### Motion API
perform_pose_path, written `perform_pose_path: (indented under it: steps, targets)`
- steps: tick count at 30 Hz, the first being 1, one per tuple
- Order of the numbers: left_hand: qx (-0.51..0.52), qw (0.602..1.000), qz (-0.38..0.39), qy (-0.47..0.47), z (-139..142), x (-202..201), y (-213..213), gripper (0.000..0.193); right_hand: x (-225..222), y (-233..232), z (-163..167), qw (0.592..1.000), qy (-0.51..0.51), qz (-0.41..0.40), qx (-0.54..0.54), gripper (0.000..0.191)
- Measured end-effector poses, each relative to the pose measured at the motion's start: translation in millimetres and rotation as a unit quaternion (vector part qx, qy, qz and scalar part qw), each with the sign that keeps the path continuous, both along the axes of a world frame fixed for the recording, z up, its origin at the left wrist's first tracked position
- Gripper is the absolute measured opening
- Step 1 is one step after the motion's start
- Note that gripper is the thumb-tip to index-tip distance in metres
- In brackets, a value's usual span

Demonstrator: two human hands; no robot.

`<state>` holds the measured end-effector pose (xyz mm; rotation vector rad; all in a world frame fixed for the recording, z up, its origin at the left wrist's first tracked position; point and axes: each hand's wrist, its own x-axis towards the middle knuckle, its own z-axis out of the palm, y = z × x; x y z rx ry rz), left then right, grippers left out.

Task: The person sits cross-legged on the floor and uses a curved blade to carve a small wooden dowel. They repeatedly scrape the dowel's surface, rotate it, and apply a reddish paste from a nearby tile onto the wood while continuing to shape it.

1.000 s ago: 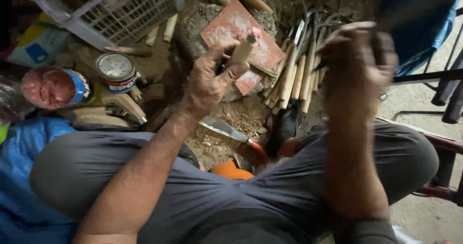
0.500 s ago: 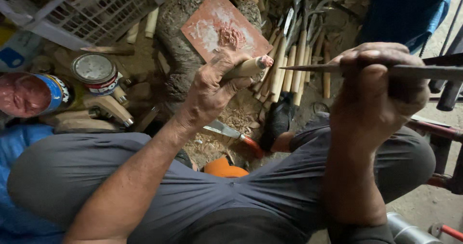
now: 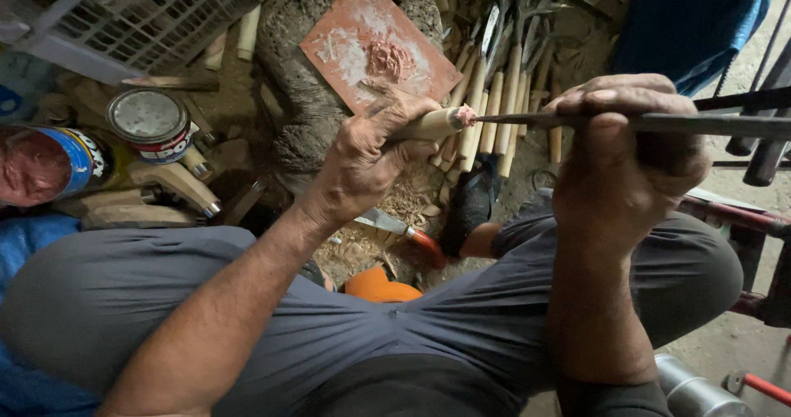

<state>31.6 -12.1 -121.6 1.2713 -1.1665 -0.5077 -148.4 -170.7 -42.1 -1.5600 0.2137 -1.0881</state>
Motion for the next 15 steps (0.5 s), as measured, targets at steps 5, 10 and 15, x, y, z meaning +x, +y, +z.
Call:
perform_pose_path:
  steps: [5, 10, 15]
  targets:
    - [0.005, 0.998, -0.021, 0.059, -1, -2, 0, 0.038, 13, 5, 2, 1.000, 0.004, 0.013, -0.015, 0.006]
    - [-0.003, 0.999, -0.015, 0.031, -2, -6, 1, 0.039, 13, 9, -4, 0.999, 0.018, 0.027, -0.019, 0.007]
    - [-0.010, 0.999, -0.031, 0.010, 1, -7, 1, 0.037, -5, 7, 11, 0.994, 0.026, 0.008, -0.106, 0.009]
